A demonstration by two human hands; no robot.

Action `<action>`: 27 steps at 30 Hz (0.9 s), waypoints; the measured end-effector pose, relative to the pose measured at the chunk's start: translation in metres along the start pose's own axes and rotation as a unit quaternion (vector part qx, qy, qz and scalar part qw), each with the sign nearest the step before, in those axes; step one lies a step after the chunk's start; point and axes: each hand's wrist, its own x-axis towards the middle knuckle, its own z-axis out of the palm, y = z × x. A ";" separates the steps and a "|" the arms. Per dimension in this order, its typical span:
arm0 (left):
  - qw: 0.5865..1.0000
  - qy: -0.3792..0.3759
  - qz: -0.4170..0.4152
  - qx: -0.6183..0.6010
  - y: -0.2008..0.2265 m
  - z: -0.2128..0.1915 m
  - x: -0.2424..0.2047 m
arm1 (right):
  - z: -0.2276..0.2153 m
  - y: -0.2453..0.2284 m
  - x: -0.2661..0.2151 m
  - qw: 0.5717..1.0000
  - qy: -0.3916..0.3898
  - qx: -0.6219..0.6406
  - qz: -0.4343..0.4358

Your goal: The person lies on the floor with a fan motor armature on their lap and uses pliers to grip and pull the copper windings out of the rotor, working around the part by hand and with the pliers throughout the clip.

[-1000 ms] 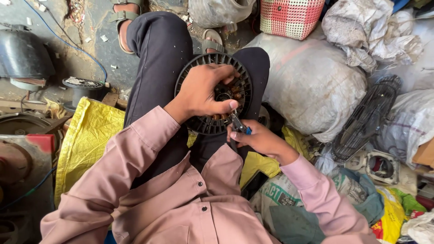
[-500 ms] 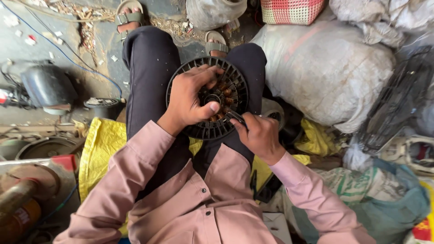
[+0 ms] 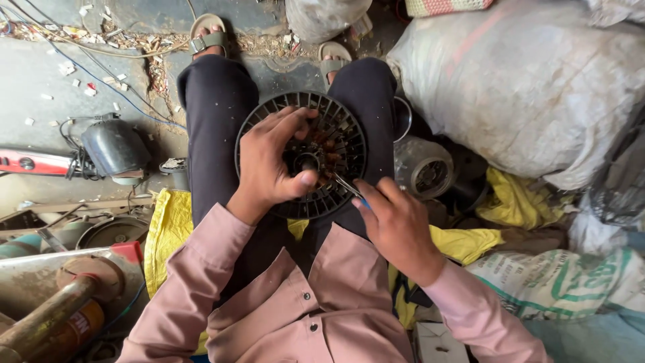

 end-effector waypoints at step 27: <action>0.997 -0.025 -0.063 0.038 0.013 -0.013 0.008 | -0.008 0.047 0.021 0.859 -0.289 0.358 0.224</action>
